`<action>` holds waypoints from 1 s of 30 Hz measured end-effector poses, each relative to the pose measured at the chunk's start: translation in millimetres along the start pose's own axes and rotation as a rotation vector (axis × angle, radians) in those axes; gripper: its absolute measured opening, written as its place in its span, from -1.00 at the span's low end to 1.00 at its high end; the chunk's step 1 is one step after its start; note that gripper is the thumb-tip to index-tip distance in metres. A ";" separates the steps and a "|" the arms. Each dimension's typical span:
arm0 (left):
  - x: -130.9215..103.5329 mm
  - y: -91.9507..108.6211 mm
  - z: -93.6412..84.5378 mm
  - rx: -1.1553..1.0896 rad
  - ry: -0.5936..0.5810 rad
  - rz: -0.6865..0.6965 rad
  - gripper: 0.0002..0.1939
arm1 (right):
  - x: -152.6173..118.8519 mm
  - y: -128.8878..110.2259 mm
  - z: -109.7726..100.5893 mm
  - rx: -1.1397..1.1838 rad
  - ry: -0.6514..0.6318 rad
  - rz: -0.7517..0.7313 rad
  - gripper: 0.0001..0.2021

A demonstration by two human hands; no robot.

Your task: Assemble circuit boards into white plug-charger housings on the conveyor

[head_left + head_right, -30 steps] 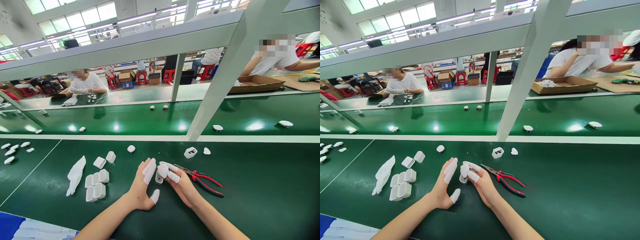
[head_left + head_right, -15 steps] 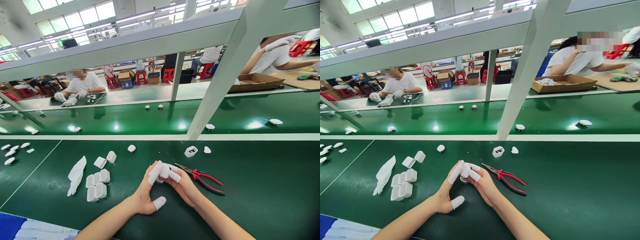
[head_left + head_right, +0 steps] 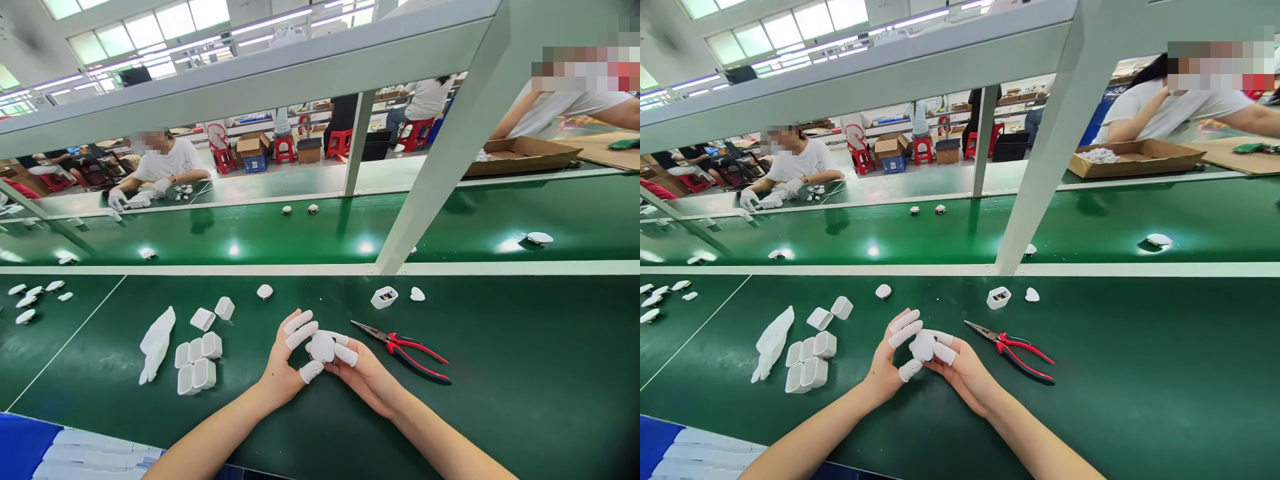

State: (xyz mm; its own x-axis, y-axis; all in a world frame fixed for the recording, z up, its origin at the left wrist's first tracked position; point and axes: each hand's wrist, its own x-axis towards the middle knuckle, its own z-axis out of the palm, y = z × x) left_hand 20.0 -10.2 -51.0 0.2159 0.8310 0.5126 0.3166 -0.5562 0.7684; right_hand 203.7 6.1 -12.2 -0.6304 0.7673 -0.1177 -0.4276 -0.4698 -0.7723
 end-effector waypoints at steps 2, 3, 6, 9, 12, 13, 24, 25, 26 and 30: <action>1.2 1.9 -0.8 -0.023 -0.026 -0.003 -0.48 | -0.5 -0.4 2.8 -0.034 -0.033 0.011 -0.72; 1.6 3.0 -1.4 -0.041 -0.039 -0.016 -0.51 | -0.7 -0.6 3.4 -0.048 -0.041 0.018 -0.72; 2.5 6.0 -2.9 -0.064 -0.053 -0.042 -0.57 | -1.3 -1.1 3.4 -0.078 -0.033 0.033 -0.73; 2.7 7.8 -3.3 -0.086 -0.061 -0.079 -0.62 | -1.9 -0.2 3.6 -0.077 -0.015 0.052 -0.73; 2.4 7.2 -2.9 -0.180 -0.078 -0.179 -0.66 | -2.1 2.8 4.5 -0.014 0.015 0.104 -0.70; 2.4 6.5 -2.8 -0.208 -0.076 -0.198 -0.65 | -2.1 4.0 4.6 0.015 0.029 0.124 -0.70; 2.3 4.5 -3.9 -0.017 -0.028 -0.056 -0.55 | -1.0 4.9 1.9 -0.005 0.042 0.089 -0.71; 2.6 5.6 -4.7 0.005 -0.037 -0.055 -0.55 | -1.5 4.1 2.6 -0.036 0.033 0.088 -0.70; 3.0 6.6 -5.7 0.017 -0.051 -0.060 -0.57 | -2.2 3.3 3.3 -0.066 0.024 0.090 -0.69; 3.5 8.1 -9.5 -0.036 -0.090 -0.099 -0.64 | -4.1 -0.1 6.8 -0.145 -0.004 0.102 -0.68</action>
State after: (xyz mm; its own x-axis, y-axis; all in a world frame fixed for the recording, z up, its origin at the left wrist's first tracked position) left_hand 14.5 -11.7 -39.3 0.2676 0.8774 0.3981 0.3074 -0.4694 0.8278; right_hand 201.9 0.0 -7.4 -0.6688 0.7167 -0.1979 -0.2631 -0.4771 -0.8385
